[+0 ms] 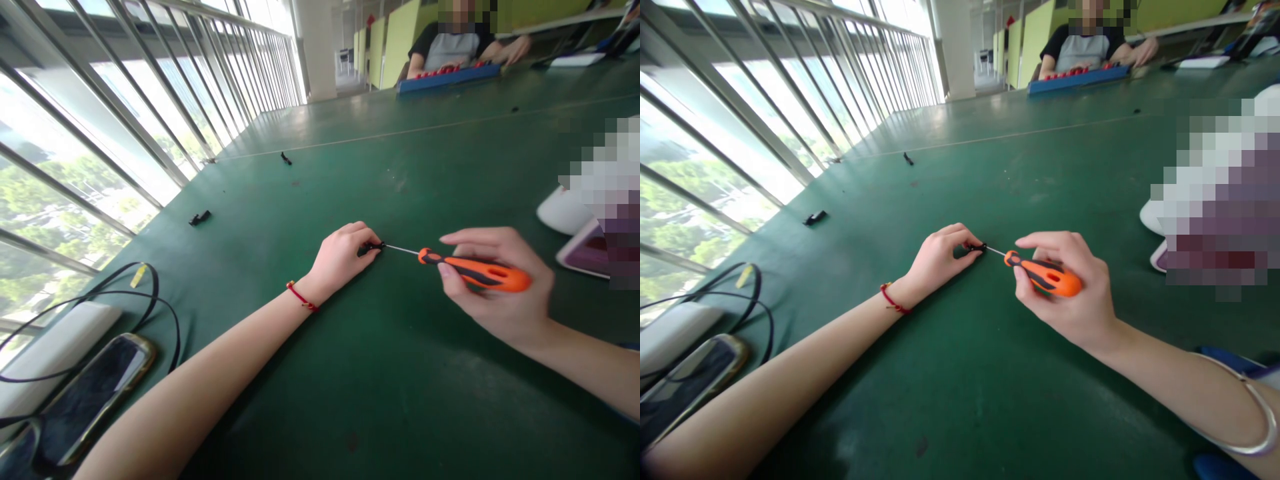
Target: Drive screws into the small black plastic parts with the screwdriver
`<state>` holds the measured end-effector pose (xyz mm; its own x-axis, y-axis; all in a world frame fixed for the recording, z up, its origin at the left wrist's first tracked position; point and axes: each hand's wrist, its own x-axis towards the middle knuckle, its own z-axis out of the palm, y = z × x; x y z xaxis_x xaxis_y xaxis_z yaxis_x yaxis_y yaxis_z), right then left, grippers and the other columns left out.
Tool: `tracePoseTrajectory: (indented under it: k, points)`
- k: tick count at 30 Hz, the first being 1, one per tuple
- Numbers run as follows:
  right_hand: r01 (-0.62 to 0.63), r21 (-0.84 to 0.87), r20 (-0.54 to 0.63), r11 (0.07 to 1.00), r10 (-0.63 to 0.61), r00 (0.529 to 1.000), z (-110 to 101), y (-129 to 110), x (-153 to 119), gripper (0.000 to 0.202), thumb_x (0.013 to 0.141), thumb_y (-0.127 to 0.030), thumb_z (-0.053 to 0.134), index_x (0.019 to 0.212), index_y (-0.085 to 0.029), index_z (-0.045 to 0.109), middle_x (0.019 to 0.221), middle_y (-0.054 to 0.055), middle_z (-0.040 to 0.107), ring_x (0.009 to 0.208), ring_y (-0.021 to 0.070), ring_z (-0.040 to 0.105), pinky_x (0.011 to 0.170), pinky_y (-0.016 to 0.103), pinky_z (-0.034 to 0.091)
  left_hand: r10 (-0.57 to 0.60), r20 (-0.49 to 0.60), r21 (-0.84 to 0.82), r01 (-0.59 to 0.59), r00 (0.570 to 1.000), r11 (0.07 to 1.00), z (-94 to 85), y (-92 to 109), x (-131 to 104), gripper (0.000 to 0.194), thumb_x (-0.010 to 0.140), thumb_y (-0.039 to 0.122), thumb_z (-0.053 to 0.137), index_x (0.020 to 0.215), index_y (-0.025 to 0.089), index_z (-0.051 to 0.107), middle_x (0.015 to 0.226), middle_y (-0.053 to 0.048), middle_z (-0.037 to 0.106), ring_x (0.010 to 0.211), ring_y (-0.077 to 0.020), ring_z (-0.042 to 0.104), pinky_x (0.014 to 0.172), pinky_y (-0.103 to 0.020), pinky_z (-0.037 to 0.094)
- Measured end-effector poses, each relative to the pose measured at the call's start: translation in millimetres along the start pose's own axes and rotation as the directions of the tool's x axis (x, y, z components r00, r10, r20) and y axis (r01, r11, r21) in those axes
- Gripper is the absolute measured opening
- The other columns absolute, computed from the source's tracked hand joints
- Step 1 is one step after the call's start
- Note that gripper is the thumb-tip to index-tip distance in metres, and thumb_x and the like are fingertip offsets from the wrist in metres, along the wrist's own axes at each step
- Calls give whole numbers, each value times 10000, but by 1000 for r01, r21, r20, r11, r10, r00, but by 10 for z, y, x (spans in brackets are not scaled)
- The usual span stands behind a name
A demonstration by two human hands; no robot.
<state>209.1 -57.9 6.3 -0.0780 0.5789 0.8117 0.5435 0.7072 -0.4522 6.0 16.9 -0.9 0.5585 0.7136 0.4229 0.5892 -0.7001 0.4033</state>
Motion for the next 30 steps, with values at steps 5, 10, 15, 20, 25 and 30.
tracePoseTrajectory:
  k: [5,10,15,20,25,30]
  points:
    - [2,155,-80,988,11,997,23,51,37,734,589,-144,736,1252,-284,454,1021,68,528,796,208,564,661,382,511,-8,7,4,8,1000,1000,0,5,-2,99,801,177,566,858,178,647,880,-20,631,818,-138,590,721,-247,487]
    - [-8,-51,108,999,13,994,-32,-39,15,332,716,-189,673,1027,-246,572,593,-38,532,511,134,502,583,352,448,-4,9,3,4,1000,1000,-4,12,2,100,802,171,563,860,176,645,881,-22,632,824,-140,590,730,-250,486]
    - [16,-52,68,999,-13,998,-25,-42,-10,309,708,-114,657,984,-239,596,656,-23,589,553,134,544,577,321,460,-8,10,-1,8,1000,1000,-6,14,4,101,803,171,564,864,173,645,883,-20,631,821,-138,590,729,-249,485]
    - [46,121,-87,992,-35,996,16,45,38,636,606,-139,716,1187,-278,499,1004,65,540,819,215,572,672,380,511,-11,12,0,11,1000,1000,-8,12,1,92,798,171,571,854,175,644,878,-19,629,818,-137,590,724,-246,486]
    - [11,-5,75,1000,-10,997,-28,-11,23,422,690,-174,689,1075,-272,547,658,-30,557,531,143,533,545,333,461,-7,7,-4,7,1000,1000,-8,17,-2,96,797,167,569,853,172,647,874,-18,631,819,-136,590,729,-247,487]
    - [38,-20,16,999,-38,999,-10,-14,-2,380,693,-111,669,1029,-270,589,781,7,599,638,166,583,595,340,487,-10,11,2,10,1000,1000,-9,22,-1,101,803,175,561,859,178,645,880,-20,633,819,-137,592,731,-248,491]
